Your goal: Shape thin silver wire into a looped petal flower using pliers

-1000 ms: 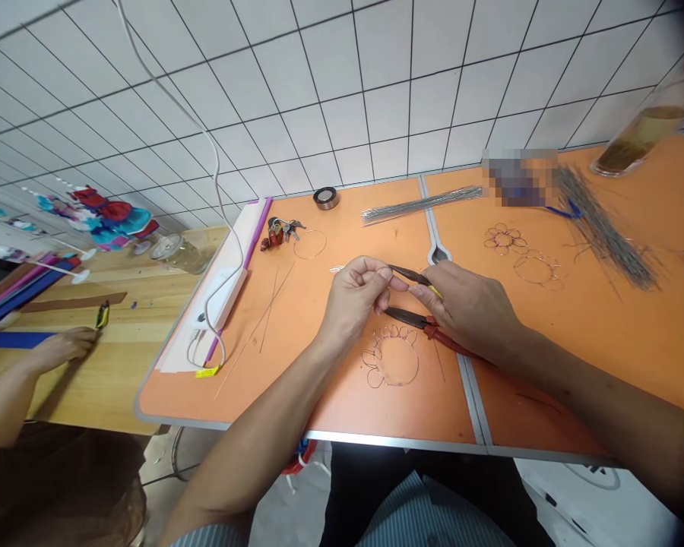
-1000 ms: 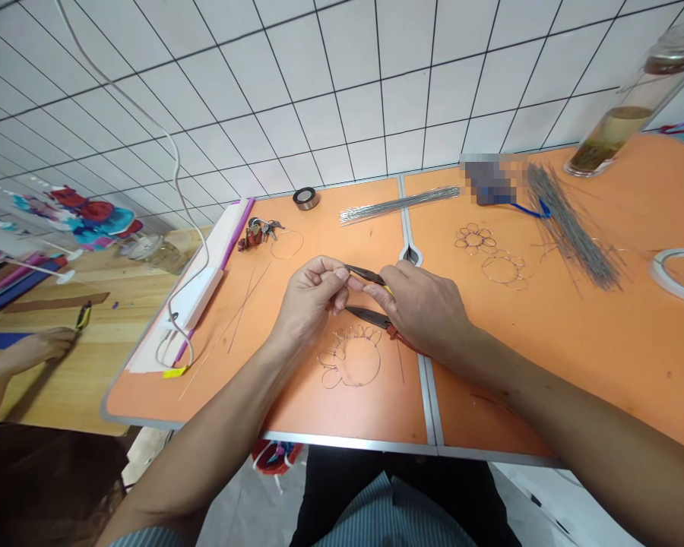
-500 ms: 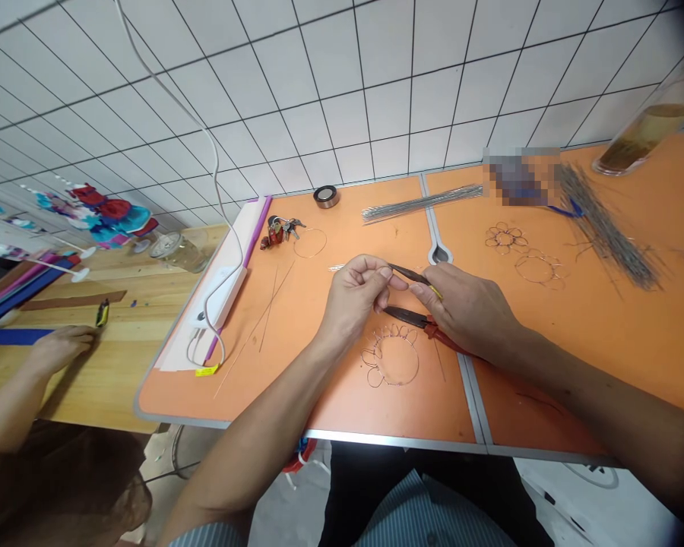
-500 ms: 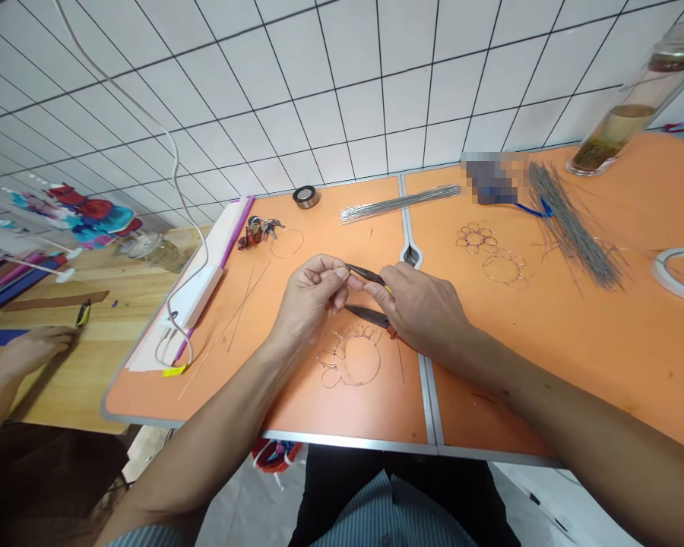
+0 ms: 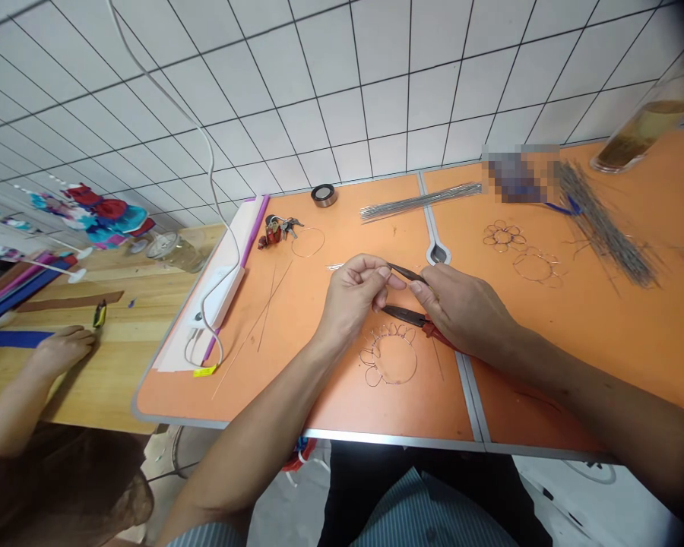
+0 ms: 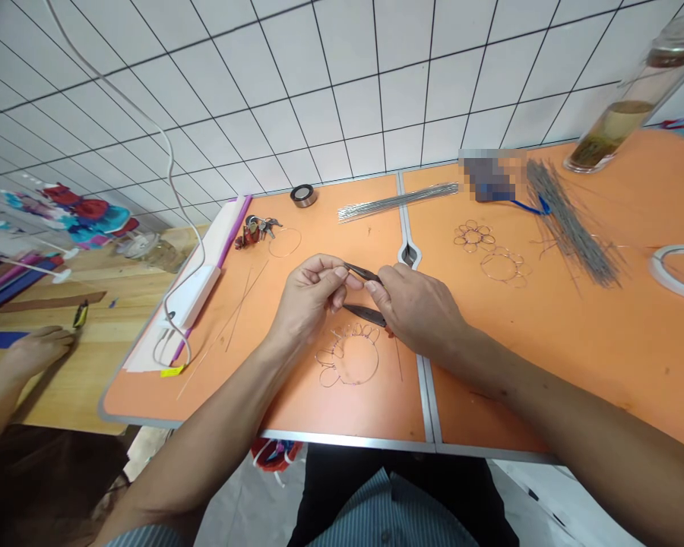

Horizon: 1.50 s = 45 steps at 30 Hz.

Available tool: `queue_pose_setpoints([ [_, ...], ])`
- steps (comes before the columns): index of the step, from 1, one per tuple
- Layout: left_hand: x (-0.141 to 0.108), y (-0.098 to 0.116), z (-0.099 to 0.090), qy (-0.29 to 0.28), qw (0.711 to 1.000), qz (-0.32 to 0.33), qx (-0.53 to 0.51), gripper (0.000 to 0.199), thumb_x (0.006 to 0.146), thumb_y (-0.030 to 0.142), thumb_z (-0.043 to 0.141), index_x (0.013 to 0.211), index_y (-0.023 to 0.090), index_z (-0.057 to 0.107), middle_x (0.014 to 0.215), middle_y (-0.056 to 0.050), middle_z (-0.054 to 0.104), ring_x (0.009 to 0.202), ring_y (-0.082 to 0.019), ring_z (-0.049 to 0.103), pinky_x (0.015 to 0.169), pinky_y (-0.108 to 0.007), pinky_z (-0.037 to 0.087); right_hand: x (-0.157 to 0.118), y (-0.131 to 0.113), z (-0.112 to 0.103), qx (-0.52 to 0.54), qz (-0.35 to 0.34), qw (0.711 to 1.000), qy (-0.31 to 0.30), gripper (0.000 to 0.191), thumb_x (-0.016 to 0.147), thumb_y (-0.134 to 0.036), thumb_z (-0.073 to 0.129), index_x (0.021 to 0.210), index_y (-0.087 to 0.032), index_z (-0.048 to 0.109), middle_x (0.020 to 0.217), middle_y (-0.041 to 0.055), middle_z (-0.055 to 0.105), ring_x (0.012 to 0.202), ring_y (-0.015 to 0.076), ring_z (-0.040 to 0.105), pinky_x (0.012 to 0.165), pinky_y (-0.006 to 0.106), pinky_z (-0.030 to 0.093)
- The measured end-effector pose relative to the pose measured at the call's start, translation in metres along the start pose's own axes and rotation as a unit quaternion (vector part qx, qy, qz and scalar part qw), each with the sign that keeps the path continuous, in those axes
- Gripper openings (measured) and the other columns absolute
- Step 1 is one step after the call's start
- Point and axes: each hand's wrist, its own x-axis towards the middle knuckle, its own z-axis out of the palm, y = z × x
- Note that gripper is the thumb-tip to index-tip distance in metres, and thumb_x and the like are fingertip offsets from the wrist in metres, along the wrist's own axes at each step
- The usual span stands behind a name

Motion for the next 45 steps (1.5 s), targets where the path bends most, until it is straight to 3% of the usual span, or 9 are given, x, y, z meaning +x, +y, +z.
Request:
queue_pose_setpoints([
  [13, 0.001, -0.002, -0.003, -0.018, 1.0, -0.008, 0.009, 0.026, 0.088, 0.038, 0.084, 0.091, 0.017, 0.07, 0.085, -0.008, 0.084, 0.052, -0.009, 0.057, 0.053, -0.022, 0.045, -0.002, -0.001, -0.002, -0.039, 0.003, 0.999, 0.022, 0.039, 0.112, -0.042, 0.039, 0.088, -0.021, 0.062, 0.083, 0.0072, 0.067, 0.072, 0.0207, 0.058, 0.061, 0.032, 0.024],
  [24, 0.002, -0.001, -0.003, -0.002, 0.999, -0.042, -0.003, 0.027, 0.085, 0.037, 0.086, 0.087, 0.016, 0.069, 0.084, -0.011, 0.084, 0.05, -0.009, 0.059, 0.049, -0.022, 0.045, 0.0, -0.001, 0.001, -0.156, -0.017, 0.985, 0.066, 0.044, 0.114, -0.042, 0.043, 0.094, -0.017, 0.074, 0.091, 0.0114, 0.074, 0.076, 0.0216, 0.062, 0.061, 0.035, 0.021],
  [32, 0.005, -0.001, -0.005, 0.004, 0.99, -0.117, -0.077, 0.024, 0.08, 0.028, 0.088, 0.083, 0.015, 0.068, 0.081, -0.013, 0.083, 0.044, -0.008, 0.056, 0.044, -0.021, 0.039, 0.001, 0.006, 0.005, -0.233, -0.092, 0.962, 0.106, 0.048, 0.116, -0.04, 0.037, 0.095, -0.018, 0.075, 0.089, 0.0143, 0.069, 0.081, 0.0251, 0.057, 0.063, 0.039, 0.017],
  [36, 0.006, 0.0, -0.006, 0.02, 0.983, -0.153, -0.095, 0.019, 0.079, 0.023, 0.085, 0.081, 0.015, 0.068, 0.08, -0.013, 0.083, 0.043, -0.007, 0.054, 0.043, -0.02, 0.038, 0.004, 0.008, 0.007, -0.254, -0.094, 0.958, 0.099, 0.046, 0.115, -0.039, 0.037, 0.098, -0.019, 0.075, 0.088, 0.0144, 0.067, 0.078, 0.0251, 0.053, 0.063, 0.04, 0.015],
  [41, 0.004, 0.0, -0.005, 0.018, 0.991, -0.102, -0.087, 0.021, 0.082, 0.026, 0.086, 0.083, 0.015, 0.069, 0.081, -0.012, 0.083, 0.044, -0.008, 0.056, 0.045, -0.021, 0.041, 0.006, 0.003, 0.002, -0.227, -0.087, 0.964, 0.109, 0.05, 0.117, -0.046, 0.036, 0.106, -0.018, 0.077, 0.095, 0.015, 0.071, 0.082, 0.0264, 0.056, 0.065, 0.04, 0.023],
  [45, 0.003, 0.002, -0.005, 0.01, 0.994, -0.076, -0.079, 0.023, 0.084, 0.03, 0.087, 0.087, 0.015, 0.07, 0.081, -0.011, 0.083, 0.046, -0.008, 0.057, 0.046, -0.022, 0.041, 0.005, -0.002, -0.005, -0.075, -0.024, 0.993, 0.091, 0.047, 0.115, -0.046, 0.04, 0.101, -0.018, 0.076, 0.098, 0.0124, 0.074, 0.086, 0.0248, 0.062, 0.067, 0.037, 0.031],
])
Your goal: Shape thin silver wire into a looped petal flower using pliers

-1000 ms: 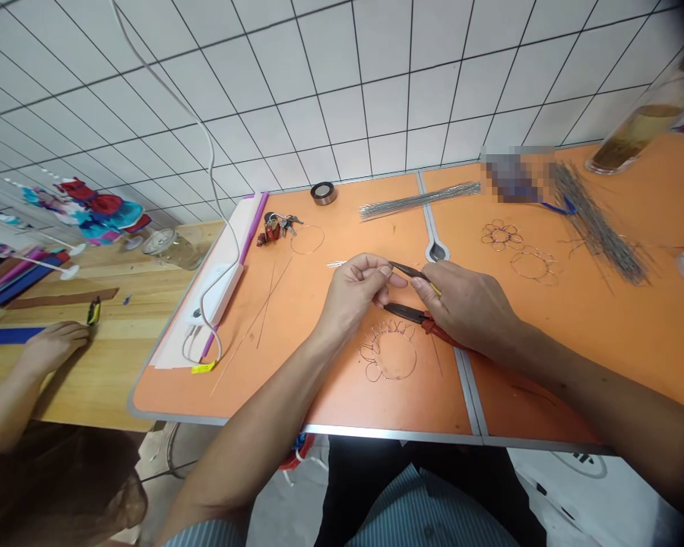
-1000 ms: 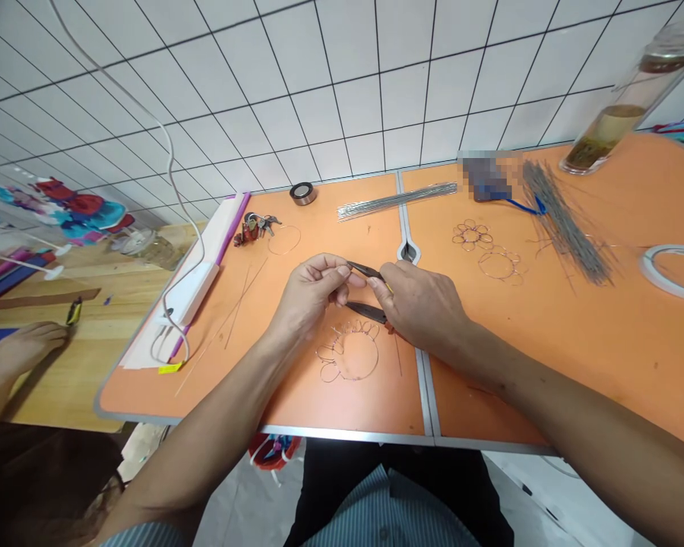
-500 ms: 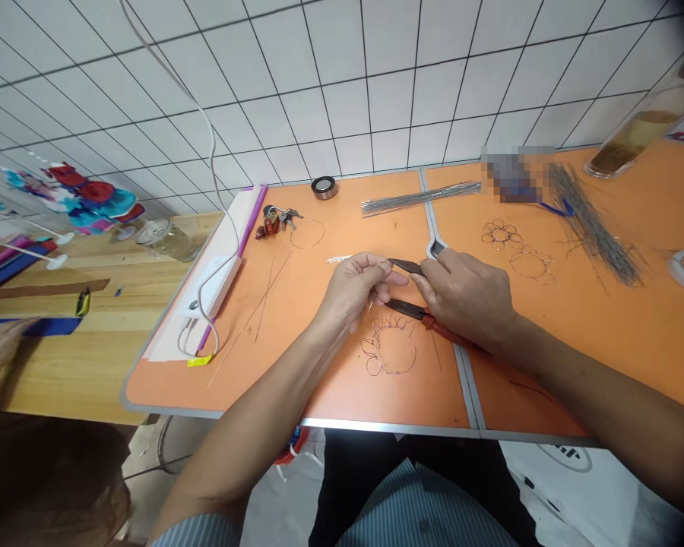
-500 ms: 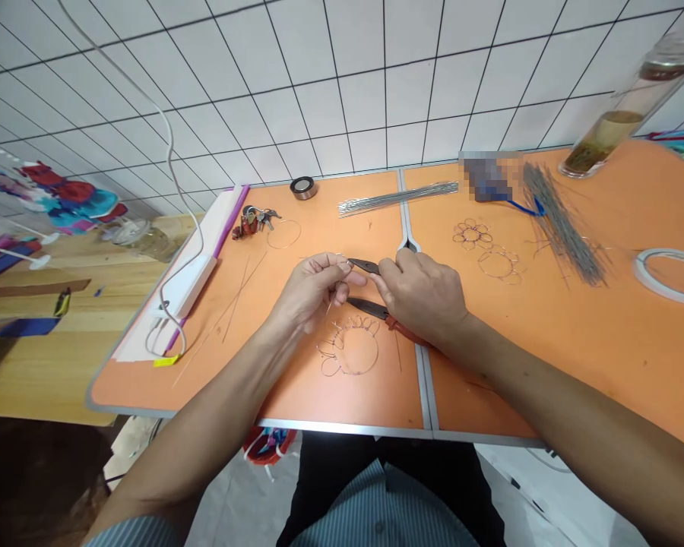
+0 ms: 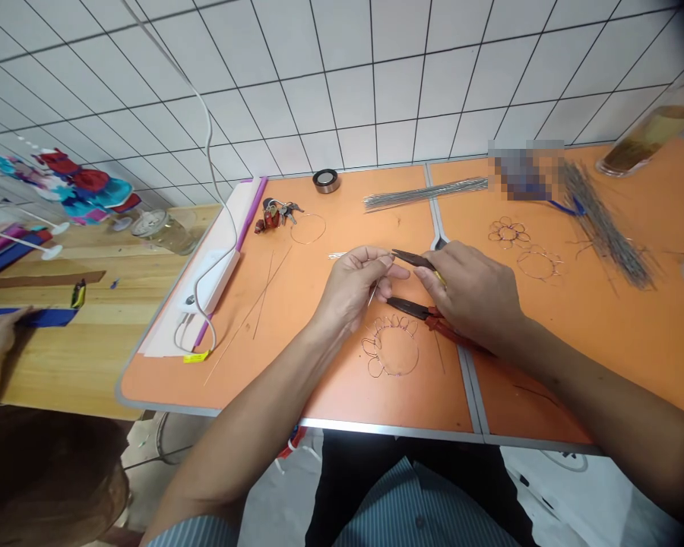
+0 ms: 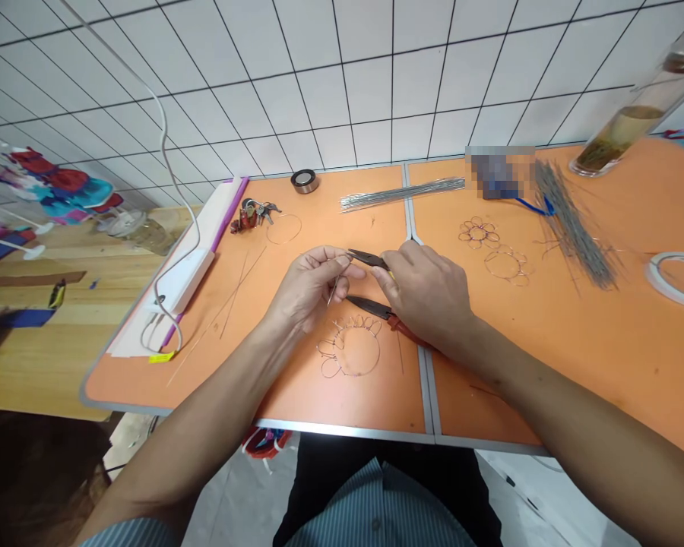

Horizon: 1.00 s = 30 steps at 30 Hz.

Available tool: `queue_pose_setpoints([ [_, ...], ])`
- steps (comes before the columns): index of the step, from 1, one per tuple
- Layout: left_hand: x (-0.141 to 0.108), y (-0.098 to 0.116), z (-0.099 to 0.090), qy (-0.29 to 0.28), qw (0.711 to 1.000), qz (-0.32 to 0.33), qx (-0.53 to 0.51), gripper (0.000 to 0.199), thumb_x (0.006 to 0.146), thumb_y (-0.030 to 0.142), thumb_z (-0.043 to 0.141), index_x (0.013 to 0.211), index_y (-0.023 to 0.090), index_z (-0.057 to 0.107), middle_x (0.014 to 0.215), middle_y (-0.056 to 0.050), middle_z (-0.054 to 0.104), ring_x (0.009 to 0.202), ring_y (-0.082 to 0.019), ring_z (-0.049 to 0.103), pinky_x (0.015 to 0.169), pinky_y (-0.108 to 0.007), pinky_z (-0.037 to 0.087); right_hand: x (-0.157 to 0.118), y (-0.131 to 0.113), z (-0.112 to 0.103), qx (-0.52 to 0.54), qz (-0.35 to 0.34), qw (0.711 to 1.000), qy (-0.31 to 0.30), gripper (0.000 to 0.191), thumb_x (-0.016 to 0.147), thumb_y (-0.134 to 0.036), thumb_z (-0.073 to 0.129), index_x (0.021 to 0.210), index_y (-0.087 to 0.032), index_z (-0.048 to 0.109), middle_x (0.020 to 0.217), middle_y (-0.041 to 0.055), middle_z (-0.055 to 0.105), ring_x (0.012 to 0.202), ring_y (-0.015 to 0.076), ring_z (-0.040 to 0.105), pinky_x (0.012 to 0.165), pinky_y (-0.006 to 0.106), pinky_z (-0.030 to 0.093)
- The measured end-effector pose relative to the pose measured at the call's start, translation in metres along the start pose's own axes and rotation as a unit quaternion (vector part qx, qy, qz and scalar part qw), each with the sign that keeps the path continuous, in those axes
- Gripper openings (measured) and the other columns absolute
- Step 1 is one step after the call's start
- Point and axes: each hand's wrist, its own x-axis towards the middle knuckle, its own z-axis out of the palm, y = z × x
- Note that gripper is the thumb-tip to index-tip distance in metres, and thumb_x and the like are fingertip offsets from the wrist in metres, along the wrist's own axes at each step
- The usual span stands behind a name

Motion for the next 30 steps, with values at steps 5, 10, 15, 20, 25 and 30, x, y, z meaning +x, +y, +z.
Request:
queue_pose_setpoints([
  [5, 0.0, 0.003, -0.001, -0.002, 1.0, -0.006, 0.012, 0.026, 0.082, 0.032, 0.09, 0.085, 0.015, 0.071, 0.082, -0.01, 0.083, 0.047, -0.008, 0.057, 0.046, -0.022, 0.042, 0.002, 0.006, -0.005, 0.317, 0.086, 0.931, -0.159, 0.051, 0.112, -0.054, 0.045, 0.082, -0.021, 0.069, 0.071, 0.002, 0.066, 0.067, 0.0186, 0.063, 0.064, 0.033, 0.043],
  [10, 0.0, 0.0, -0.002, -0.014, 1.0, 0.006, 0.018, 0.027, 0.081, 0.034, 0.091, 0.086, 0.016, 0.072, 0.08, -0.007, 0.083, 0.047, -0.008, 0.058, 0.046, -0.021, 0.043, 0.003, 0.007, -0.006, 0.467, 0.177, 0.834, -0.233, 0.045, 0.106, -0.058, 0.057, 0.089, -0.02, 0.076, 0.073, 0.0039, 0.07, 0.058, 0.0178, 0.066, 0.053, 0.03, 0.05],
  [15, -0.002, 0.001, 0.0, -0.019, 0.999, 0.013, 0.037, 0.027, 0.082, 0.034, 0.091, 0.087, 0.015, 0.072, 0.08, -0.006, 0.082, 0.047, -0.008, 0.058, 0.047, -0.021, 0.044, 0.005, 0.006, -0.008, 0.532, 0.208, 0.781, -0.253, 0.046, 0.101, -0.063, 0.068, 0.087, -0.02, 0.076, 0.07, 0.003, 0.067, 0.053, 0.0138, 0.059, 0.05, 0.027, 0.049],
  [20, -0.002, 0.002, 0.0, -0.015, 0.998, 0.026, 0.059, 0.025, 0.083, 0.032, 0.089, 0.089, 0.015, 0.071, 0.08, -0.006, 0.082, 0.048, -0.008, 0.058, 0.048, -0.021, 0.045, 0.007, 0.01, -0.009, 0.553, 0.224, 0.75, -0.286, 0.049, 0.097, -0.069, 0.073, 0.084, -0.022, 0.075, 0.07, 0.0033, 0.066, 0.052, 0.0148, 0.059, 0.049, 0.029, 0.049],
  [25, -0.003, 0.002, 0.0, -0.02, 0.996, 0.04, 0.077, 0.022, 0.086, 0.031, 0.086, 0.089, 0.015, 0.07, 0.079, -0.005, 0.082, 0.047, -0.008, 0.057, 0.047, -0.021, 0.044, 0.007, 0.013, -0.008, 0.576, 0.223, 0.726, -0.303, 0.049, 0.094, -0.071, 0.074, 0.083, -0.023, 0.077, 0.069, 0.0028, 0.066, 0.05, 0.0146, 0.058, 0.047, 0.03, 0.048],
  [30, -0.004, 0.002, 0.0, -0.021, 0.994, 0.044, 0.095, 0.027, 0.085, 0.035, 0.089, 0.09, 0.016, 0.07, 0.08, -0.005, 0.082, 0.049, -0.008, 0.057, 0.048, -0.021, 0.044, 0.006, 0.014, -0.007, 0.596, 0.228, 0.703, -0.314, 0.05, 0.093, -0.072, 0.076, 0.086, -0.022, 0.079, 0.066, 0.002, 0.065, 0.048, 0.0135, 0.054, 0.049, 0.03, 0.046],
])
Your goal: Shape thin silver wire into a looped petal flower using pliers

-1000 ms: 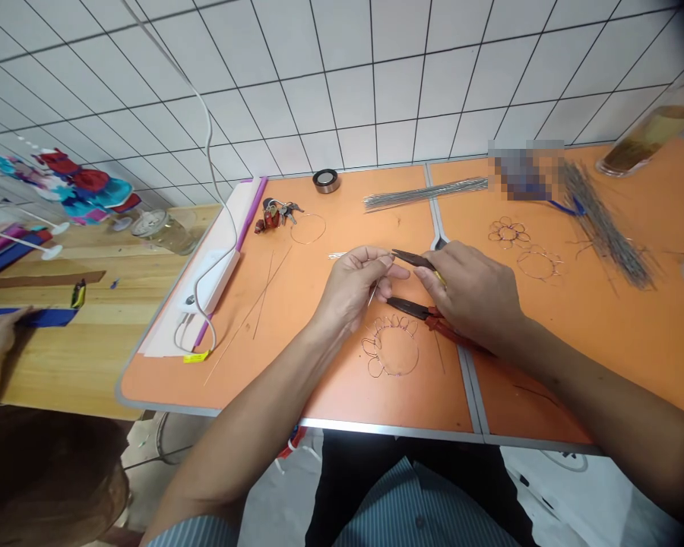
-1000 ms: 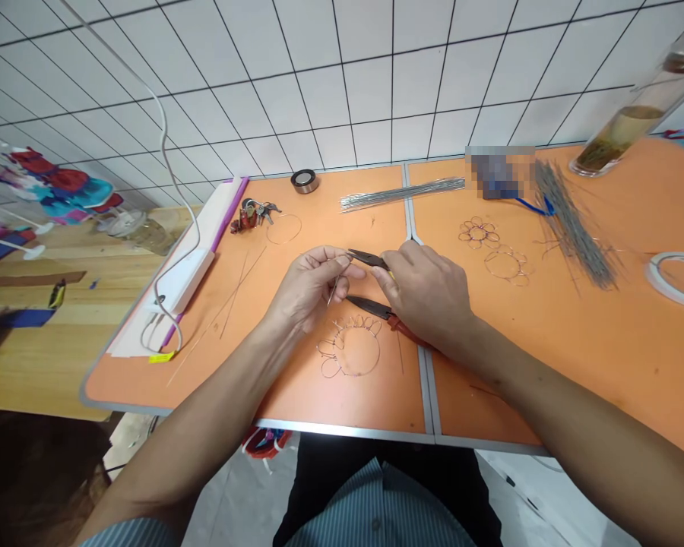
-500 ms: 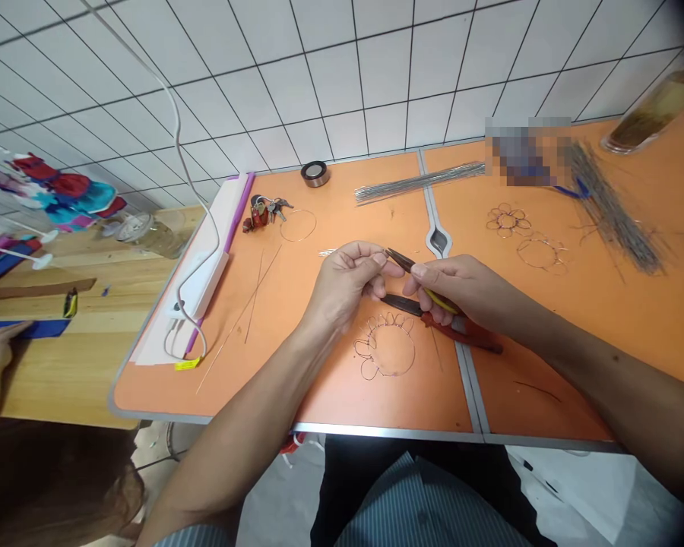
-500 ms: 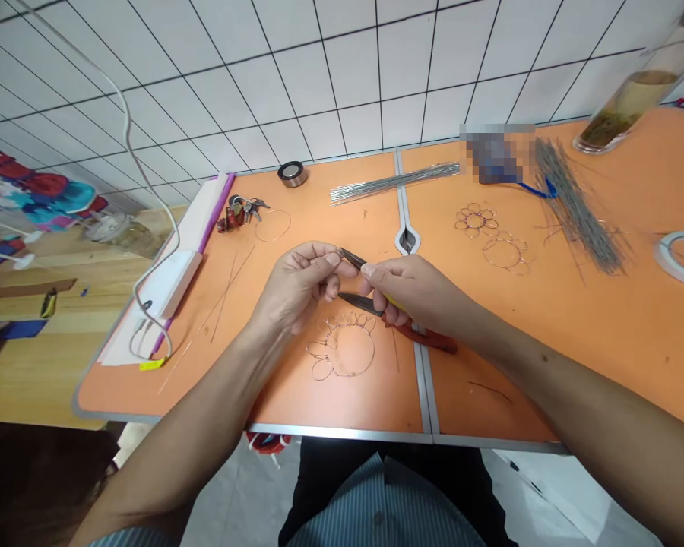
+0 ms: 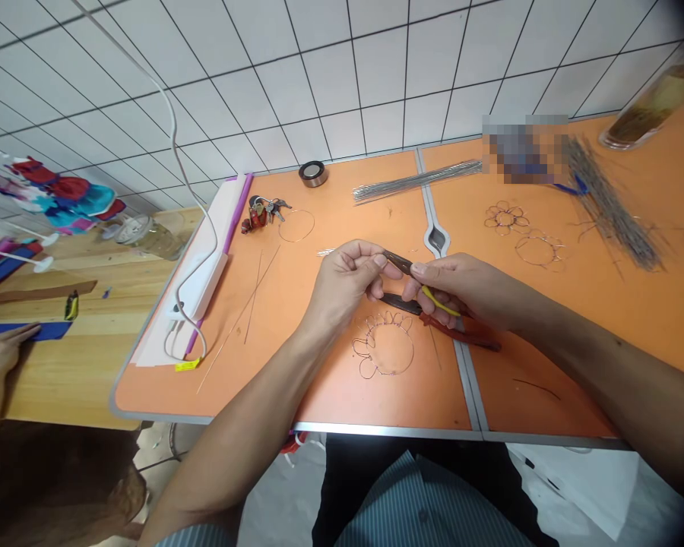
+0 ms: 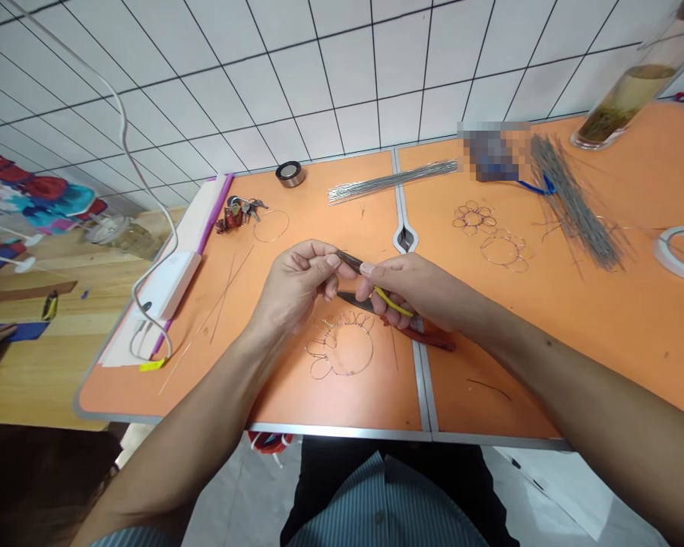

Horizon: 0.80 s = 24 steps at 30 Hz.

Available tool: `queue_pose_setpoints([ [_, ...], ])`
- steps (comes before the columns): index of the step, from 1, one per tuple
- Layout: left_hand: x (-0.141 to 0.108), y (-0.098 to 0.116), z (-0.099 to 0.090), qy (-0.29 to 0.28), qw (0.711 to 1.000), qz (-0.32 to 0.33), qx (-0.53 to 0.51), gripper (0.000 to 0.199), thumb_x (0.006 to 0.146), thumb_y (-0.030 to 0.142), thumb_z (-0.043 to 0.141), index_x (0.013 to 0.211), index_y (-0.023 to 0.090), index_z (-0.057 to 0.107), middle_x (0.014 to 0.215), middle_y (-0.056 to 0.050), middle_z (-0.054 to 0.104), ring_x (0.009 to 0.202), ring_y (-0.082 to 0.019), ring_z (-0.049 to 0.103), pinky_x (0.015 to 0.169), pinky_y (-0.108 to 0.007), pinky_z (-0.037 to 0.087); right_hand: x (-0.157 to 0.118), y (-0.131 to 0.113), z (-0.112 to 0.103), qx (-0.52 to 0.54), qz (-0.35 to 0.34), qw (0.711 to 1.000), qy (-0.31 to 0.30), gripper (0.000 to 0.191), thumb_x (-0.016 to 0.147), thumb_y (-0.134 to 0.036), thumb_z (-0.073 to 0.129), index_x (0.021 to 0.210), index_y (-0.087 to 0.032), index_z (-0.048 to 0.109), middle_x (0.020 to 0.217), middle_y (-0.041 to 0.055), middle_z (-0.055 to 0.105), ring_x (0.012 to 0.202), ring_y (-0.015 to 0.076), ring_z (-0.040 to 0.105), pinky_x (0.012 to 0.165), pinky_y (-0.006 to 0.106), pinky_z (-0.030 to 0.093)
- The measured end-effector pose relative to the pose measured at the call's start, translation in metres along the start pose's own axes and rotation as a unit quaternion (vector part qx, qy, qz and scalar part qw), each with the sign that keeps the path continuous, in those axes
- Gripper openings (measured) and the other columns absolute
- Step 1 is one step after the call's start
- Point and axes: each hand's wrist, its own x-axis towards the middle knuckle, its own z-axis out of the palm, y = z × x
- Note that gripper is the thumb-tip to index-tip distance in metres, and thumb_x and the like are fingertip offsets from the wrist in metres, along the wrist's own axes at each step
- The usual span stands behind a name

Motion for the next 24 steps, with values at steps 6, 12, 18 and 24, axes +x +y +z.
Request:
queue_pose_setpoints([
  [6, 0.0007, -0.0025, -0.0006, -0.004, 1.0, 0.009, 0.006, 0.029, 0.086, 0.038, 0.089, 0.09, 0.017, 0.069, 0.079, -0.006, 0.082, 0.049, -0.008, 0.056, 0.049, -0.022, 0.044, -0.0007, 0.0018, -0.0017, 0.019, -0.012, 0.999, -0.025, 0.049, 0.1, -0.067, 0.07, 0.087, -0.021, 0.078, 0.06, -0.0004, 0.06, 0.043, 0.011, 0.047, 0.045, 0.029, 0.037],
  [12, 0.0004, -0.0023, -0.001, -0.008, 1.0, 0.014, 0.01, 0.028, 0.086, 0.037, 0.089, 0.089, 0.017, 0.069, 0.079, -0.006, 0.082, 0.049, -0.008, 0.056, 0.049, -0.022, 0.044, -0.0005, 0.0026, -0.0046, 0.014, -0.031, 0.999, -0.038, 0.049, 0.102, -0.066, 0.068, 0.087, -0.02, 0.079, 0.062, -0.0023, 0.055, 0.044, 0.0099, 0.042, 0.048, 0.03, 0.041],
  [18, 0.0, -0.0025, -0.0005, -0.006, 1.0, 0.017, 0.018, 0.024, 0.087, 0.034, 0.086, 0.089, 0.017, 0.069, 0.08, -0.006, 0.082, 0.049, -0.008, 0.057, 0.049, -0.022, 0.045, 0.0012, 0.0084, -0.0049, 0.025, -0.031, 0.998, -0.037, 0.051, 0.102, -0.067, 0.067, 0.087, -0.02, 0.076, 0.062, -0.0049, 0.047, 0.042, 0.0076, 0.032, 0.039, 0.027, 0.024],
  [24, 0.0006, -0.001, -0.0003, -0.006, 0.999, -0.014, 0.037, 0.025, 0.087, 0.036, 0.085, 0.088, 0.016, 0.071, 0.086, -0.008, 0.084, 0.05, -0.008, 0.059, 0.05, -0.021, 0.046, 0.0009, 0.0058, -0.0025, 0.016, -0.026, 1.0, -0.008, 0.051, 0.1, -0.066, 0.071, 0.083, -0.018, 0.073, 0.061, -0.0054, 0.045, 0.044, 0.0056, 0.024, 0.041, 0.026, 0.014],
])
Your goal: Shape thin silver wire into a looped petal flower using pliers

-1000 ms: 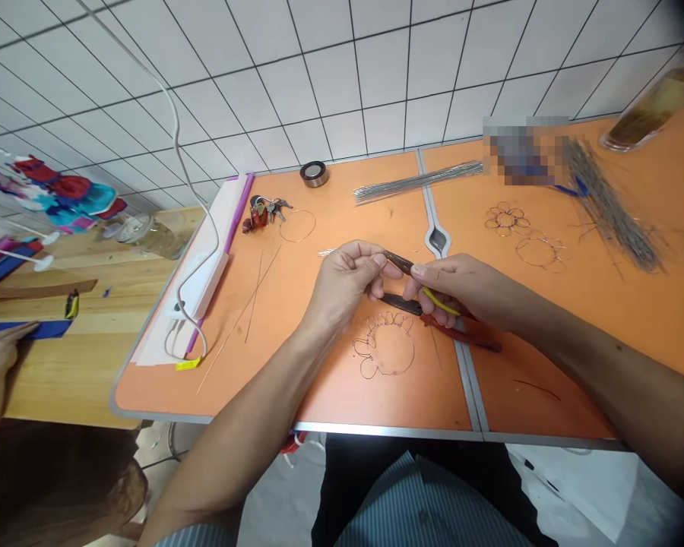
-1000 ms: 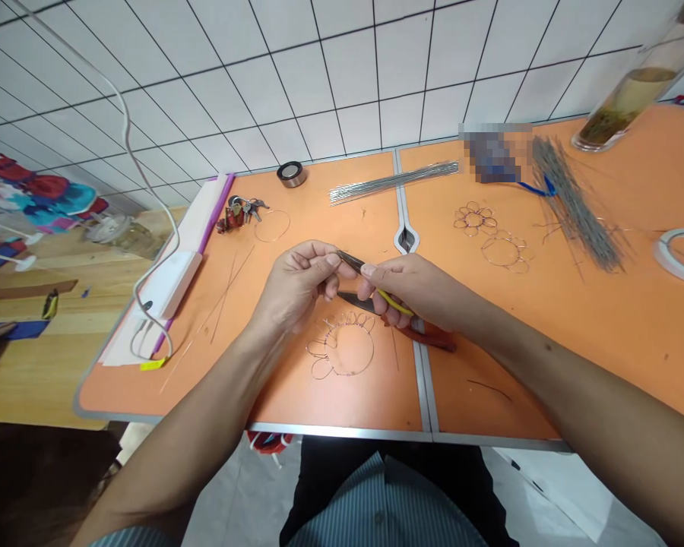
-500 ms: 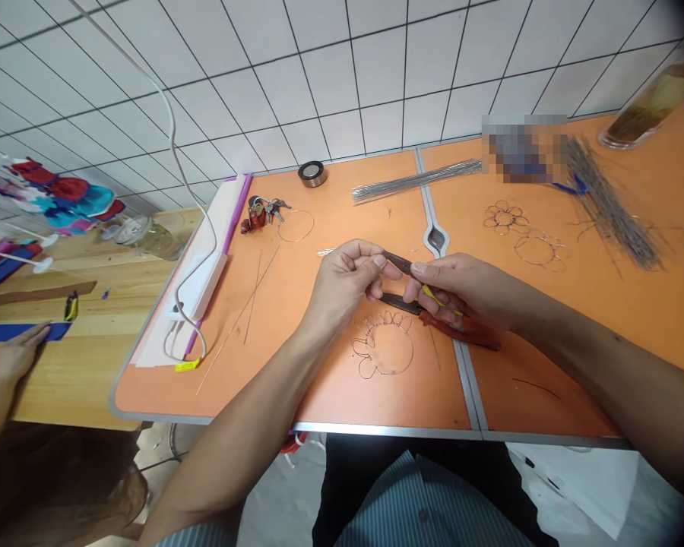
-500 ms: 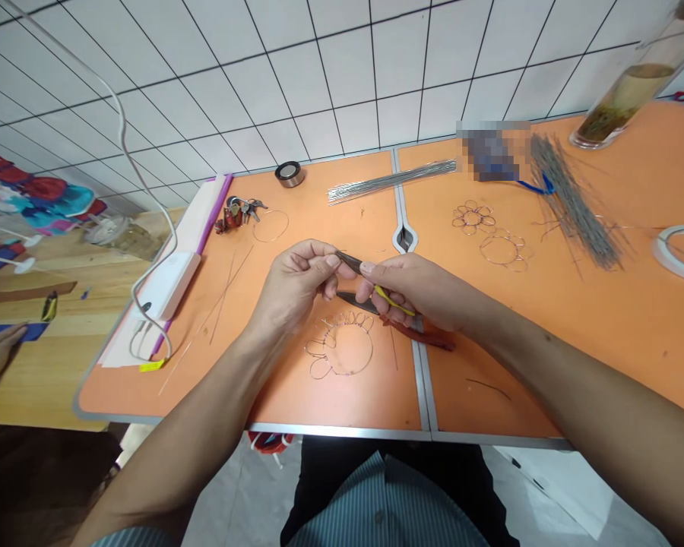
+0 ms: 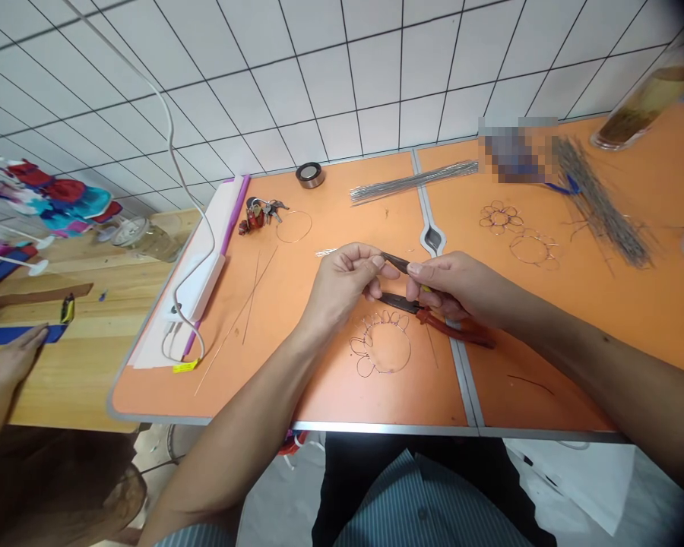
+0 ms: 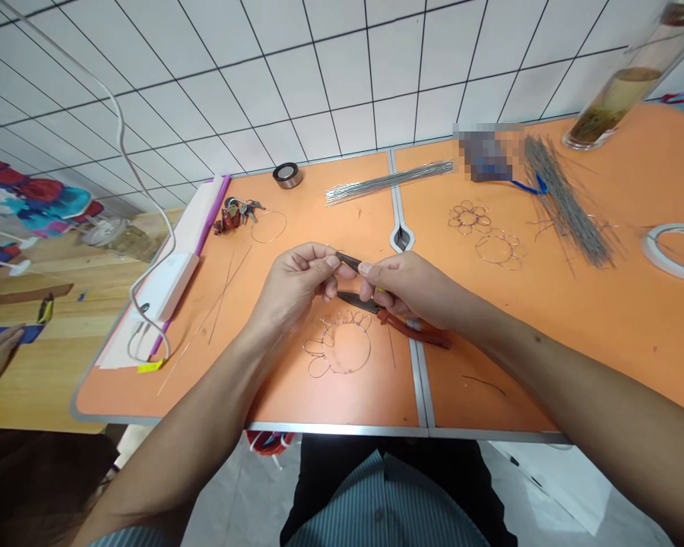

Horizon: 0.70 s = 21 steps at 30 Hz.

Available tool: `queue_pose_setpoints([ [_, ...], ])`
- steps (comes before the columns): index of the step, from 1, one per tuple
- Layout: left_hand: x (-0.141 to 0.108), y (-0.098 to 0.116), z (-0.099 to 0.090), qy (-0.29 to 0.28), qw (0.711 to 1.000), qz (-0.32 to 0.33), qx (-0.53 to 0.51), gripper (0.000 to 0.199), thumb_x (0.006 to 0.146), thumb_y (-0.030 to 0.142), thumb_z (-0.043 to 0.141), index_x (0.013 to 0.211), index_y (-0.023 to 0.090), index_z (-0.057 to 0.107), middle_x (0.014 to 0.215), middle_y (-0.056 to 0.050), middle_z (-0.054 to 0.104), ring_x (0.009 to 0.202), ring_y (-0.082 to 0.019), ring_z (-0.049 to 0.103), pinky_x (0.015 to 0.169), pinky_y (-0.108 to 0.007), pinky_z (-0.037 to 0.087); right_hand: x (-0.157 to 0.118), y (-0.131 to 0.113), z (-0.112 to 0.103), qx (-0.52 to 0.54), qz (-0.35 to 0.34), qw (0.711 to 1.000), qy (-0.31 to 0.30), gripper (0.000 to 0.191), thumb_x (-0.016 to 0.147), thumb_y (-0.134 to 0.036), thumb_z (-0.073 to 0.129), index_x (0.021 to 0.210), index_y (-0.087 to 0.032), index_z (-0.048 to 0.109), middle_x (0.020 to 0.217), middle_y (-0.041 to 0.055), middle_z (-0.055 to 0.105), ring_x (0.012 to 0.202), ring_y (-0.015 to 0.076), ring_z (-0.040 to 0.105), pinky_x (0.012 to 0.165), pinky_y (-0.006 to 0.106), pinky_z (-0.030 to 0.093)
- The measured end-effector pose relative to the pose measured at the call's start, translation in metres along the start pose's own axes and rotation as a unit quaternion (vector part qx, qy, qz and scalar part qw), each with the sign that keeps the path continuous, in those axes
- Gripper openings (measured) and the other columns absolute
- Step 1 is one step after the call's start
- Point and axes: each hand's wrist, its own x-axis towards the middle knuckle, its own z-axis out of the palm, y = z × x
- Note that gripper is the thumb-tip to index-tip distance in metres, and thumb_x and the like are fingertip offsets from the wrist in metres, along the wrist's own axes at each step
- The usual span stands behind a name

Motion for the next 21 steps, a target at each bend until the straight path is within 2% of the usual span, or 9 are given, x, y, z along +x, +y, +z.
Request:
queue_pose_setpoints([
  [4, -0.0007, 0.0017, 0.0, 0.009, 1.0, -0.02, 0.0, 0.024, 0.086, 0.035, 0.085, 0.087, 0.015, 0.072, 0.087, -0.009, 0.084, 0.051, -0.008, 0.061, 0.05, -0.021, 0.048, 0.0016, -0.0015, 0.0016, -0.035, -0.016, 0.999, 0.034, 0.052, 0.098, -0.067, 0.072, 0.08, -0.017, 0.073, 0.06, -0.004, 0.048, 0.045, 0.0064, 0.026, 0.042, 0.028, 0.016],
  [9, -0.0019, 0.0023, 0.0013, 0.017, 1.0, -0.012, -0.004, 0.022, 0.085, 0.033, 0.085, 0.085, 0.016, 0.072, 0.083, -0.009, 0.084, 0.049, -0.009, 0.059, 0.048, -0.022, 0.046, 0.0018, -0.0002, 0.0028, -0.127, -0.048, 0.989, 0.066, 0.051, 0.103, -0.063, 0.065, 0.078, -0.02, 0.071, 0.056, -0.0039, 0.045, 0.05, 0.0102, 0.035, 0.049, 0.029, 0.027],
  [16, -0.0034, 0.0014, 0.0026, 0.031, 1.0, 0.0, -0.002, 0.024, 0.084, 0.035, 0.087, 0.084, 0.016, 0.073, 0.083, -0.009, 0.084, 0.048, -0.009, 0.059, 0.049, -0.022, 0.047, -0.0023, -0.0032, 0.0079, -0.31, -0.125, 0.932, 0.144, 0.048, 0.106, -0.058, 0.058, 0.076, -0.021, 0.067, 0.066, 0.0019, 0.06, 0.063, 0.0182, 0.055, 0.061, 0.033, 0.034],
  [21, -0.0044, 0.0005, 0.0023, 0.036, 0.999, 0.002, -0.002, 0.023, 0.085, 0.034, 0.086, 0.084, 0.016, 0.073, 0.083, -0.009, 0.084, 0.05, -0.009, 0.06, 0.05, -0.022, 0.048, -0.0013, 0.0001, 0.0089, -0.385, -0.15, 0.897, 0.155, 0.047, 0.111, -0.048, 0.048, 0.072, -0.022, 0.057, 0.064, 0.0009, 0.058, 0.063, 0.0172, 0.051, 0.064, 0.034, 0.03],
])
